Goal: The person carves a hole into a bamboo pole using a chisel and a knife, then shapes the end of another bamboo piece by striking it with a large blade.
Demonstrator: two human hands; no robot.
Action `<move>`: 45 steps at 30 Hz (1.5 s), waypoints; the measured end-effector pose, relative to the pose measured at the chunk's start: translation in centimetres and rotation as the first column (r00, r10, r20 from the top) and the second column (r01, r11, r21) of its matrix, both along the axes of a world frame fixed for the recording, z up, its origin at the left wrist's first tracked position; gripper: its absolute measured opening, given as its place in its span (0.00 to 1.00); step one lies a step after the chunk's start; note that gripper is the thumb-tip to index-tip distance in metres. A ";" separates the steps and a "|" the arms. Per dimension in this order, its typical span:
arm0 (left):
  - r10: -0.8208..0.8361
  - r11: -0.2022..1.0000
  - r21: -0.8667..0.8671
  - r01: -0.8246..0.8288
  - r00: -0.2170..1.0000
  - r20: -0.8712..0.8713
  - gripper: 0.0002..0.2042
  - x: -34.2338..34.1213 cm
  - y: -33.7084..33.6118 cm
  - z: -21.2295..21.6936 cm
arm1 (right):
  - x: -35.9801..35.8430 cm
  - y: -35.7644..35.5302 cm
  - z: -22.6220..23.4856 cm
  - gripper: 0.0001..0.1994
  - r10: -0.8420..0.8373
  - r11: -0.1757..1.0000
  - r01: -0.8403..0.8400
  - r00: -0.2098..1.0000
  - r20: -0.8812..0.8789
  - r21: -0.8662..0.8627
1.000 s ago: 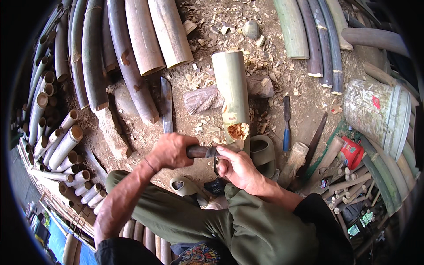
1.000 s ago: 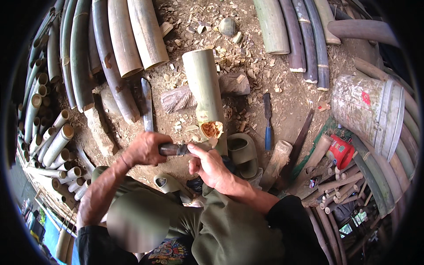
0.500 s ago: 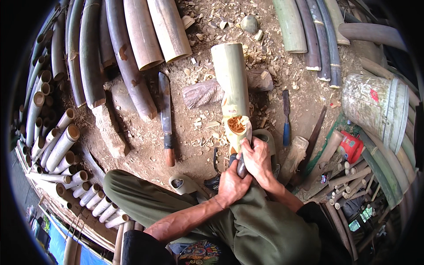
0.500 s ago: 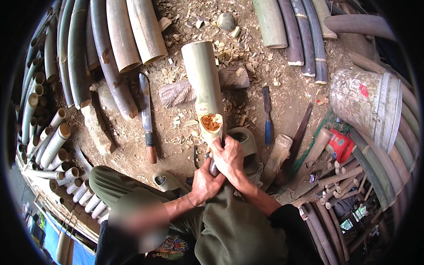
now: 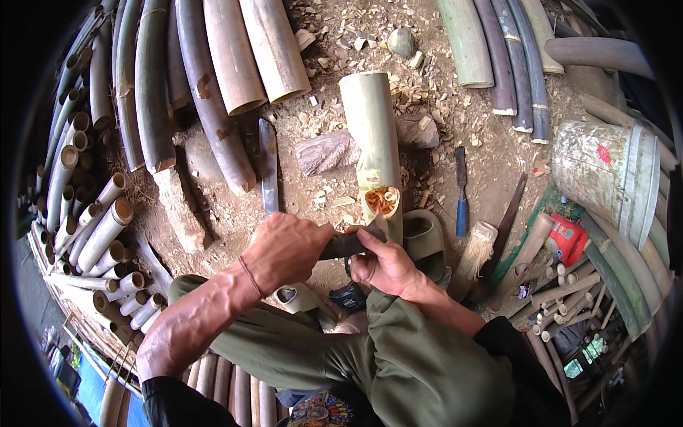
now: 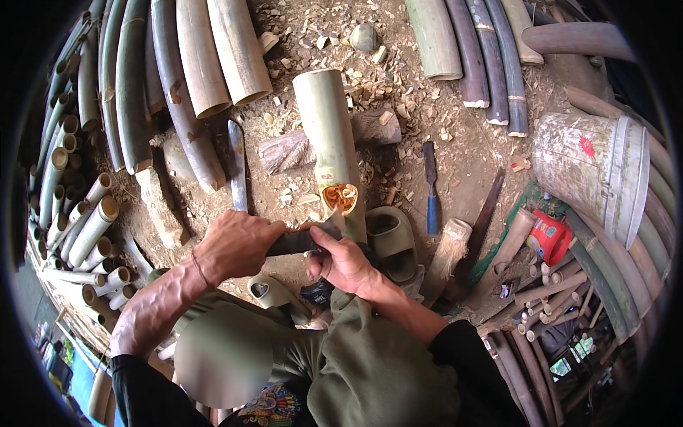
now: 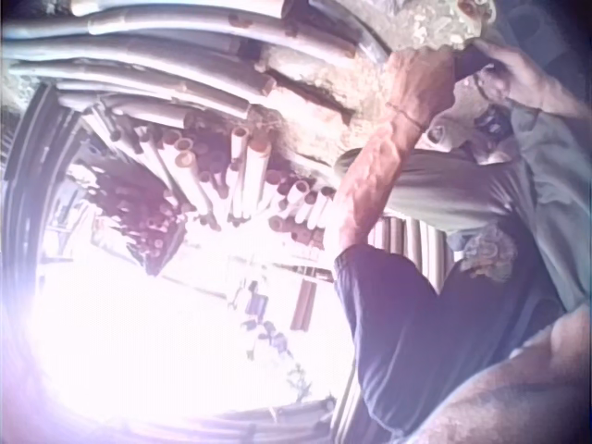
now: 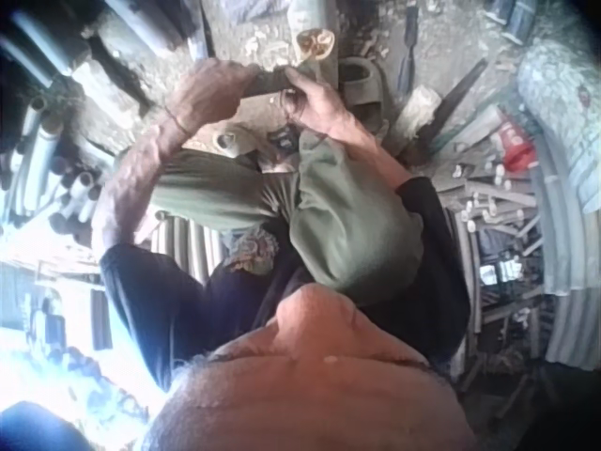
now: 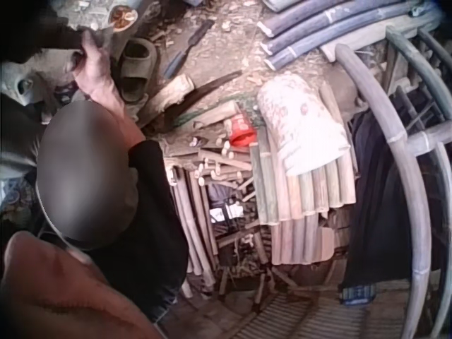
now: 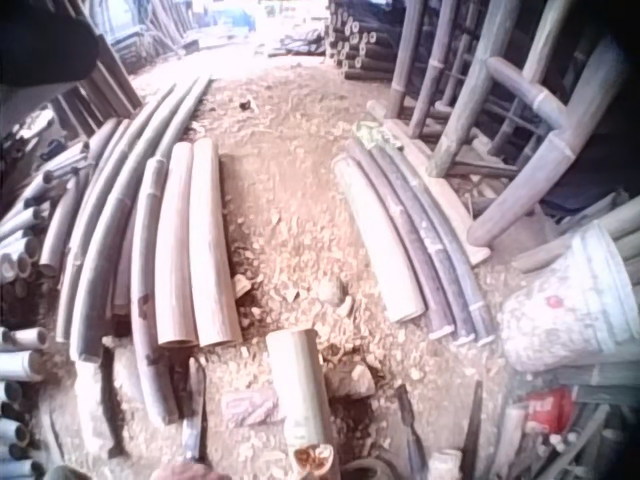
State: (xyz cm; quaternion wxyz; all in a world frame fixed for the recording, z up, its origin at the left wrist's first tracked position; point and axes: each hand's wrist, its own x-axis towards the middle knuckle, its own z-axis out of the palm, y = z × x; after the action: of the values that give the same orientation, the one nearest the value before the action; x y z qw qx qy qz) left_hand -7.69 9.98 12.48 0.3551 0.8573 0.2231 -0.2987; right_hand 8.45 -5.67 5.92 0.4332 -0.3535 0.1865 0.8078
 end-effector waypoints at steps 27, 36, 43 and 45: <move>0.308 0.899 -0.274 -0.341 0.938 -0.157 0.14 -1.0 -4.9 -3.9 | 1.9 0.6 1.1 0.14 0.356 0.935 -0.319 0.826 0.437 -0.159; 0.822 0.406 -0.390 -0.826 0.517 -0.239 0.25 5.4 -15.8 -5.5 | 2.6 -0.9 -0.5 0.15 0.353 0.827 -0.481 0.043 0.935 -0.290; 0.884 0.331 -0.463 -0.822 0.442 -0.153 0.41 7.4 -17.3 -6.4 | 3.1 -0.8 -1.7 0.17 0.394 0.804 -0.460 -0.065 0.917 -0.378; 0.718 0.603 -0.310 -0.735 0.669 -0.190 0.35 5.4 -14.7 -5.0 | 2.4 -1.0 -0.6 0.17 0.359 0.862 -0.444 0.194 0.913 -0.244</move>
State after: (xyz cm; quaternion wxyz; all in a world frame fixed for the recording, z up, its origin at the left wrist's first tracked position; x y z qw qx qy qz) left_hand -2.31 -4.70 7.45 0.5913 0.6048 0.5010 -0.1835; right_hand 10.87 -6.68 5.27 0.2451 -0.7731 -0.2287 0.5384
